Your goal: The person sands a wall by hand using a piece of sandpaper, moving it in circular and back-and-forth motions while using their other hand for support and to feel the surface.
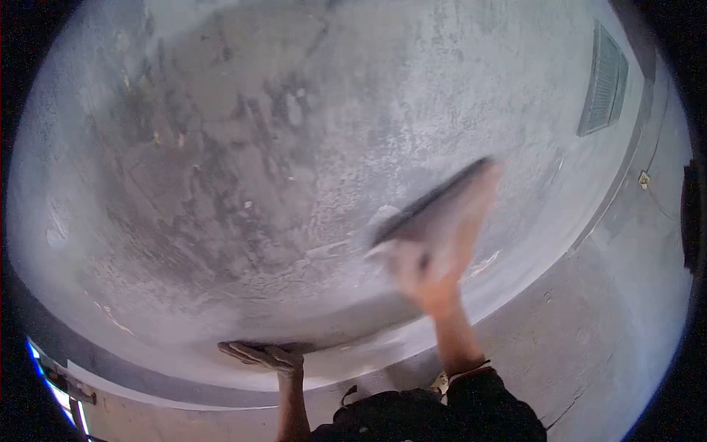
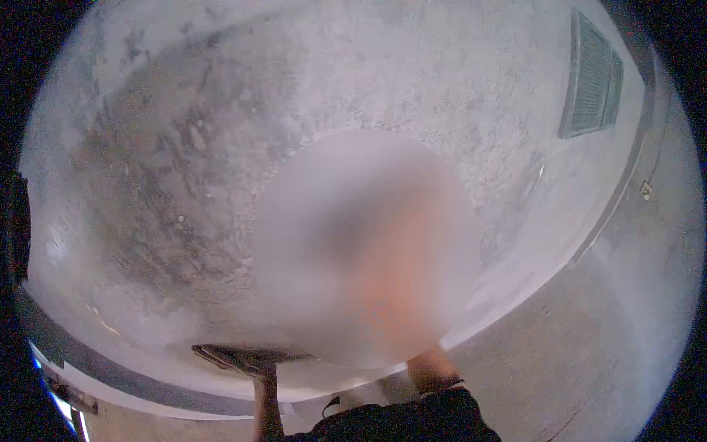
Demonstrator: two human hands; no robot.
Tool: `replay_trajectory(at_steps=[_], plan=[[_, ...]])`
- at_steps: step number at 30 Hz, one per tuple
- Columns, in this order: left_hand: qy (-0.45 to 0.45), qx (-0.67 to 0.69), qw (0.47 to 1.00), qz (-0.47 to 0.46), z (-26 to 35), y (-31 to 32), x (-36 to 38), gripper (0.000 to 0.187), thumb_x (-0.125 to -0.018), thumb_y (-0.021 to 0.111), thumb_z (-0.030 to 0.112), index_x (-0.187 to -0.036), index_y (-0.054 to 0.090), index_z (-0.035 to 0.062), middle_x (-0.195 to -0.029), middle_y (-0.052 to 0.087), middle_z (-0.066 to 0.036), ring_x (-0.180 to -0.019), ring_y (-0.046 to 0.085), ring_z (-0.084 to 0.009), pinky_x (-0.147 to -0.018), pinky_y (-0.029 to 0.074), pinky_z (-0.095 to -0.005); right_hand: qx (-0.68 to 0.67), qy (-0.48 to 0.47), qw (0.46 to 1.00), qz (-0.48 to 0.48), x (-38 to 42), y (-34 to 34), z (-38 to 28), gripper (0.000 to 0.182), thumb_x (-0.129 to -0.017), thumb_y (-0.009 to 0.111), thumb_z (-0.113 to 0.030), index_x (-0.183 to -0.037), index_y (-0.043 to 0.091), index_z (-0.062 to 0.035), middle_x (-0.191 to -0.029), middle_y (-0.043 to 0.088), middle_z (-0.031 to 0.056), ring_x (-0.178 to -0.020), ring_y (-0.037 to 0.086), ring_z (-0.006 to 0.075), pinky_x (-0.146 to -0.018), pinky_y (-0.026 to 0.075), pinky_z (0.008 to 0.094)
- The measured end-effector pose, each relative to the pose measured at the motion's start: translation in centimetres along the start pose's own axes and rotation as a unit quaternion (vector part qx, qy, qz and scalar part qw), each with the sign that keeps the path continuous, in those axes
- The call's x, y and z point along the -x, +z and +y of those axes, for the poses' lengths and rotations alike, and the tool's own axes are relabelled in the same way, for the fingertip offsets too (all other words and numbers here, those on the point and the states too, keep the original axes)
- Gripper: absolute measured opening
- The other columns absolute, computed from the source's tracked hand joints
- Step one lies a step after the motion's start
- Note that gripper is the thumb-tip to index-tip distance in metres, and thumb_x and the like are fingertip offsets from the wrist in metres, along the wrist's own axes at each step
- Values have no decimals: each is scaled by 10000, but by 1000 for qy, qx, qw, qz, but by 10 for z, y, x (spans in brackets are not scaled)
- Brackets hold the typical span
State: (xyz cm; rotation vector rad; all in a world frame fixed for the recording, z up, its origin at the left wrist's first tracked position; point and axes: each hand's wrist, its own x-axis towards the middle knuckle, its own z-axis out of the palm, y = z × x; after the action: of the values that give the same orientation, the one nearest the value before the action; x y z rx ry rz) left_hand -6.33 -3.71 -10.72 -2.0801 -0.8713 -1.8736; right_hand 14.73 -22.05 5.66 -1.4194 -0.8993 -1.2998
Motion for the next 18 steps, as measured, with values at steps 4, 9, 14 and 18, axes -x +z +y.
replay_trajectory(at_steps=[4,9,14,18], plan=[[22,-12,1000,-8,7,8,-2,633,-913,242,374,-1374,105,-37,-1431,46,-247,-1317,66,-418,-1042,72,-543,-51,-115,981,-148,22,21,-38,725,-760,583,-507,-1295,404,-51,-1366,343,165,-1280,293,323,-1014,222,480],[76,-10,996,-42,42,4,-33,619,-901,282,304,-1360,114,-77,-1404,77,-306,-1308,74,-442,-1045,47,-540,63,-12,997,-43,-27,-9,22,648,-820,512,-458,-1204,432,59,-1337,307,278,-1284,224,417,-1025,140,548],[46,-36,997,-48,44,2,-40,608,-897,267,273,-1350,106,-100,-1390,80,-333,-1302,74,-459,-1044,49,-536,7,81,996,22,-29,3,4,512,-867,451,-183,-1282,323,88,-1382,200,291,-1301,155,427,-1061,76,505],[61,-38,995,-70,38,0,-39,604,-894,269,251,-1348,89,-105,-1382,81,-344,-1291,88,-479,-1037,65,-552,-71,-91,978,-176,4,43,-79,510,-843,495,-418,-1175,531,-32,-1377,320,149,-1319,185,332,-1070,62,479]])
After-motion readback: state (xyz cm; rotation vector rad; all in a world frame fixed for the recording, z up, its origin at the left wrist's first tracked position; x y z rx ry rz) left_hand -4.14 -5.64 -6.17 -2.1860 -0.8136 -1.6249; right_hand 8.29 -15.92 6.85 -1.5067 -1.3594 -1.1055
